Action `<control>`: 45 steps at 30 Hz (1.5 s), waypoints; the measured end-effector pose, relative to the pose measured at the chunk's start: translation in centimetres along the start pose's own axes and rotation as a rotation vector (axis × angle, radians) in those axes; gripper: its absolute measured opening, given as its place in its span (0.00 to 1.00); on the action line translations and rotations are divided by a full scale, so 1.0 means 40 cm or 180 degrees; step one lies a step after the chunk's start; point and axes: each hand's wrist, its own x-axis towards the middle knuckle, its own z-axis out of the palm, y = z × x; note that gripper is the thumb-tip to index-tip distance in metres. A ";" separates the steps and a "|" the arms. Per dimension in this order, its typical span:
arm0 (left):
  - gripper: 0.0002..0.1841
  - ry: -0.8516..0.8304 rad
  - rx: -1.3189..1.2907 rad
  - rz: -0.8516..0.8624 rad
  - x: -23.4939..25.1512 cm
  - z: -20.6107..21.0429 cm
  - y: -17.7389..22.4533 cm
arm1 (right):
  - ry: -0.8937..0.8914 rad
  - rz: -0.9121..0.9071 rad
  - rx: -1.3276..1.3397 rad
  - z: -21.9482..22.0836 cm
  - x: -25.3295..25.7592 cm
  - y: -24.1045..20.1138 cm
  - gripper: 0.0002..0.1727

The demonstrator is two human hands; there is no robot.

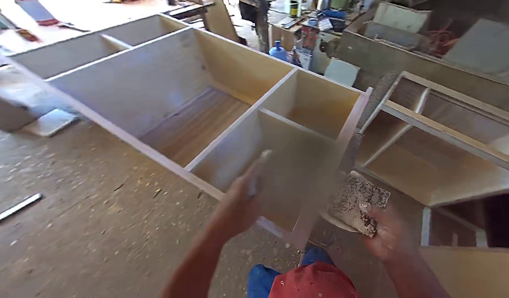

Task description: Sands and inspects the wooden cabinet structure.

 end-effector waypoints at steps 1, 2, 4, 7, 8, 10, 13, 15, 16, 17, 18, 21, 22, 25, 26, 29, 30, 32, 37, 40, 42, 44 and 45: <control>0.32 0.0095 0.0333 0.0017 0.017 -0.045 -0.021 | 0.0173 -0.0054 0.0029 0.001 -0.007 0.003 0.21; 0.33 0.0190 0.0623 0.0009 0.034 -0.092 -0.039 | 0.0263 -0.0194 -0.0117 0.003 -0.016 0.009 0.22; 0.34 0.0371 0.1050 -0.0044 0.079 -0.183 -0.079 | 0.0137 -0.0715 -0.1038 0.015 -0.023 0.031 0.26; 0.37 0.0478 0.1652 -0.0381 0.156 -0.284 -0.139 | -0.0069 -0.1122 -0.3777 0.091 -0.003 0.067 0.32; 0.39 0.0433 0.1796 -0.0487 0.178 -0.299 -0.161 | -0.0089 -0.0928 -0.4490 0.131 0.005 0.083 0.33; 0.43 0.0255 0.1953 -0.0525 0.210 -0.311 -0.208 | -0.0029 -0.0441 -0.5285 0.204 0.014 0.121 0.37; 0.51 -0.0090 0.2177 -0.0603 0.235 -0.309 -0.250 | 0.0324 -0.0078 -0.5670 0.268 0.013 0.152 0.43; 0.51 -0.0230 0.2316 -0.0693 0.236 -0.304 -0.254 | 0.0491 -0.0122 -0.5869 0.274 0.002 0.161 0.42; 0.50 -0.0260 0.2387 -0.0714 0.229 -0.303 -0.250 | 0.0514 -0.0145 -0.5979 0.276 -0.007 0.168 0.42; 0.49 -0.0289 0.2448 -0.0730 0.224 -0.305 -0.247 | 0.0499 -0.0058 -0.6021 0.283 -0.026 0.175 0.42; 0.48 -0.0324 0.2483 -0.0733 0.222 -0.308 -0.246 | 0.0492 0.0040 -0.6018 0.287 -0.053 0.185 0.41; 0.50 -0.0297 0.2374 -0.0699 0.227 -0.311 -0.250 | 0.0555 0.0349 -0.6045 0.302 -0.113 0.208 0.39; 0.50 -0.0284 0.2370 -0.0711 0.227 -0.308 -0.251 | 0.0619 0.0442 -0.6013 0.307 -0.101 0.209 0.39; 0.50 -0.0227 0.2390 -0.0689 0.228 -0.301 -0.258 | 0.0970 0.0206 -0.5750 0.270 0.056 0.177 0.40; 0.50 -0.0202 0.2426 -0.0665 0.230 -0.300 -0.266 | 0.1055 0.0105 -0.5683 0.242 0.140 0.153 0.40; 0.49 -0.0223 0.2543 -0.0684 0.227 -0.295 -0.274 | 0.1227 -0.0010 -0.5438 0.156 0.347 0.100 0.41; 0.49 -0.0220 0.2559 -0.0719 0.227 -0.295 -0.270 | 0.1205 -0.0053 -0.5385 0.152 0.359 0.092 0.40; 0.49 -0.0286 0.2552 -0.0766 0.228 -0.302 -0.266 | 0.1063 -0.0255 -0.5218 0.171 0.239 0.131 0.39; 0.54 -0.0298 0.2374 -0.0745 0.241 -0.294 -0.268 | 0.0929 -0.0508 -0.3548 0.222 -0.084 0.274 0.36; 0.55 -0.0290 0.2390 -0.0765 0.246 -0.291 -0.266 | 0.1095 -0.0575 -0.2323 0.173 0.069 0.245 0.34; 0.56 -0.0292 0.2434 -0.0769 0.248 -0.295 -0.268 | 0.1031 -0.0784 -0.1819 0.138 0.235 0.196 0.33; 0.56 -0.0295 0.2388 -0.0768 0.250 -0.295 -0.271 | 0.1067 -0.0884 -0.1406 0.118 0.349 0.159 0.32; 0.56 -0.0290 0.2375 -0.0774 0.248 -0.296 -0.274 | 0.1090 -0.0886 -0.1388 0.120 0.345 0.161 0.32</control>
